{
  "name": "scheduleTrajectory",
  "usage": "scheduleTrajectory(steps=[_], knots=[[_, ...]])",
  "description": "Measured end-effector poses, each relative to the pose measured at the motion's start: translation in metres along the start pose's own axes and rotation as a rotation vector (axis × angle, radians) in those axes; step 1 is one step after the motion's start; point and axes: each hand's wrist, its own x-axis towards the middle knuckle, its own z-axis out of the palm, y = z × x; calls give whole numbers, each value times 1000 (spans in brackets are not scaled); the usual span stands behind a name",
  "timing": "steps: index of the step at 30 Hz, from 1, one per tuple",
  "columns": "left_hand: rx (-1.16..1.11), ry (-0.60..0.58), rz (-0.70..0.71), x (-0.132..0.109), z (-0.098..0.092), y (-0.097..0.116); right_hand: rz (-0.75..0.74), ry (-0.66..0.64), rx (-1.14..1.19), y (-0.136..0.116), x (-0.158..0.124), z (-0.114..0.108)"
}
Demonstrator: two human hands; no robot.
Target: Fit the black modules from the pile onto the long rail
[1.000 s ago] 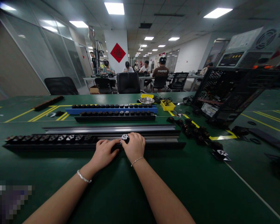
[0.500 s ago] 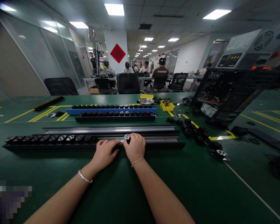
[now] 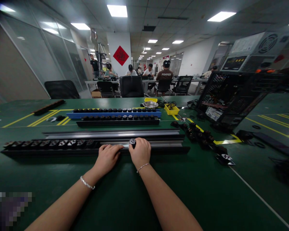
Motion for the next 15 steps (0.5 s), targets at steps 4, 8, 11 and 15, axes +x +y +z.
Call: scheduleTrajectory(steps=[4,8,11,15], knots=[[4,14,8,0,2,-1,1,5,-16,3,0,0],[-1,24,10,0,4,-3,0,12,-16,5,0,0],[-4,25,4,0,4,-3,3,16,-17,6,0,0],[-4,24,0,0,5,-4,-2,24,-25,7,1,-1]])
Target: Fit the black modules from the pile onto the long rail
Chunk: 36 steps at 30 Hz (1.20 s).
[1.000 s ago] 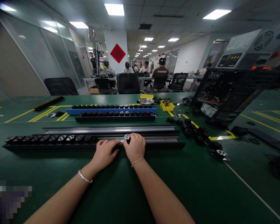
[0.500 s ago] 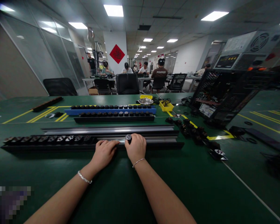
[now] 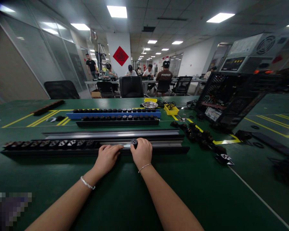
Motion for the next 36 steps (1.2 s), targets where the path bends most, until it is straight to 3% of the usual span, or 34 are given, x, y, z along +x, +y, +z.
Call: scheduleTrajectory(steps=[36], knots=[[-22,-11,-16,0,-2,0,20,29,-12,24,2,-13]])
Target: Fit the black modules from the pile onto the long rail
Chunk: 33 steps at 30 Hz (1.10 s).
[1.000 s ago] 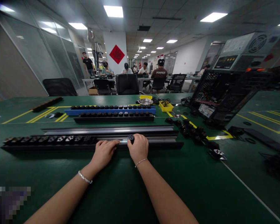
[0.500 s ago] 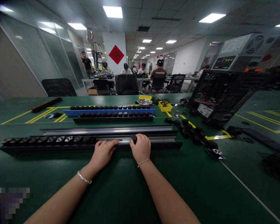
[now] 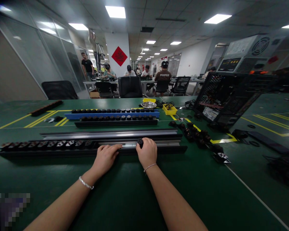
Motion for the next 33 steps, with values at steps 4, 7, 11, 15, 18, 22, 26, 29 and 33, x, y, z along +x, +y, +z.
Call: scheduleTrajectory(steps=[4,7,11,15,18,22,26,29,33], knots=[[0,-2,-5,0,0,0,-1,10,8,2,0,-1],[-1,3,-5,0,0,1,-4,16,6,3,0,-1],[5,7,4,0,-1,1,1,8,-20,6,0,-2],[4,-5,7,-1,-1,0,-8,8,-39,11,-1,-2],[0,-5,9,-1,-2,0,-31,20,-41,15,-2,-1],[-1,-12,-1,-1,-2,1,-43,48,-41,16,-4,1],[-8,-18,-2,-1,-3,2,-30,74,-58,16,-6,4],[-7,-15,-7,0,-2,2,-11,97,-69,17,-7,6],[-2,-11,1,-1,-2,1,10,95,-77,17,-8,6]])
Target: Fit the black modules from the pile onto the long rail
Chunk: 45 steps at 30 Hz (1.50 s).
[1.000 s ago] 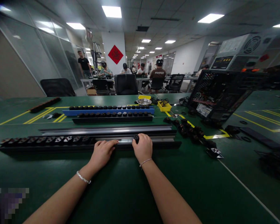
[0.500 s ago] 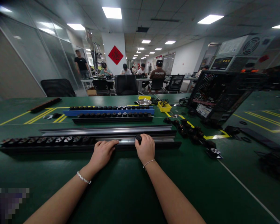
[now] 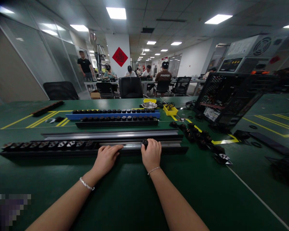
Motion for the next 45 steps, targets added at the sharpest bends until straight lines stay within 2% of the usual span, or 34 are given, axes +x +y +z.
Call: scheduleTrajectory(steps=[36,45], knots=[[14,5,20,0,1,-2,48,22,-78,17,3,-9],[29,3,9,0,1,-1,73,150,-51,18,6,-6]])
